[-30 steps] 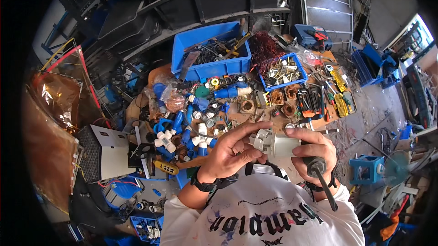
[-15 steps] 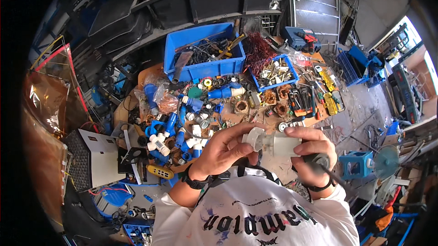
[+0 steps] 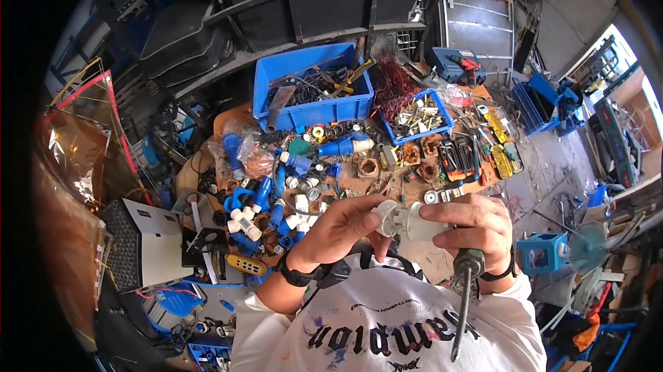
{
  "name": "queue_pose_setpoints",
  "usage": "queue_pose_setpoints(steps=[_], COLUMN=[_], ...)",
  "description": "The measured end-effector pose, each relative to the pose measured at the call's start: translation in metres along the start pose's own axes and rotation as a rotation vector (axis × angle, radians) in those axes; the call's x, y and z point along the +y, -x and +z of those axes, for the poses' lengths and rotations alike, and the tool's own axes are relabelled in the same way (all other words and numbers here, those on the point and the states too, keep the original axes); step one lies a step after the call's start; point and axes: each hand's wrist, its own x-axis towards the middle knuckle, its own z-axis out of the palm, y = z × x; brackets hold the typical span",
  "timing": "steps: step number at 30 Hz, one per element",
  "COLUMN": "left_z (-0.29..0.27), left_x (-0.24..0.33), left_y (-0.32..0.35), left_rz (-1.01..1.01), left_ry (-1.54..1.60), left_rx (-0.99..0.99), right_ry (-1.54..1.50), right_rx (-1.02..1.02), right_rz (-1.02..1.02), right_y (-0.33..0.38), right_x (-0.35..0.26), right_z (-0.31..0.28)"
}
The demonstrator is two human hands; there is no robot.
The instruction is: The person uses a screwdriver to disassemble and reassemble white plastic plumbing fittings. They separate the components, manipulate the internal parts, and then screw the pieces back together. The person handles multiple fittings, repeating the process of taking them apart and putting them back together in a workshop environment.
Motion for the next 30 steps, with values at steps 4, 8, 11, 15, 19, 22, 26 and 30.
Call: queue_pose_setpoints(steps=[4, 8, 11, 15, 19, 22, 26, 30], left_z=[0.004, 0.006, 0.007, 0.008, 0.008, 0.006, 0.005, 0.010], left_x=[0.003, 0.002, 0.001, -0.001, -0.001, 0.000, -0.001, 0.001], left_y=[-0.001, 0.000, 0.002, 0.005, 0.006, 0.006, 0.007, 0.003], left_rz=[0.009, 0.005, -0.009, -0.017, -0.024, -0.022, -0.026, 0.004], left_ry=[-0.045, -0.065, -0.046, -0.049, -0.046, -0.082, -0.100, -0.109], left_rx=[0.003, 0.006, 0.015, 0.019, 0.016, 0.003, 0.027, 0.103], right_ry=[0.012, 0.085, 0.117, 0.119, 0.150, 0.140, 0.090, 0.079], right_rx=[-0.003, -0.046, -0.060, -0.038, -0.047, -0.045, -0.016, -0.023], right_rz=[-0.030, -0.014, -0.015, -0.023, -0.026, -0.003, 0.072, 0.160], right_y=[0.001, 0.001, 0.003, 0.006, 0.009, 0.006, 0.005, 0.006], right_x=[0.001, -0.006, -0.007, -0.007, -0.008, -0.011, -0.014, -0.019], right_z=[0.000, -0.001, -0.001, 0.002, 0.004, 0.004, 0.009, 0.014])
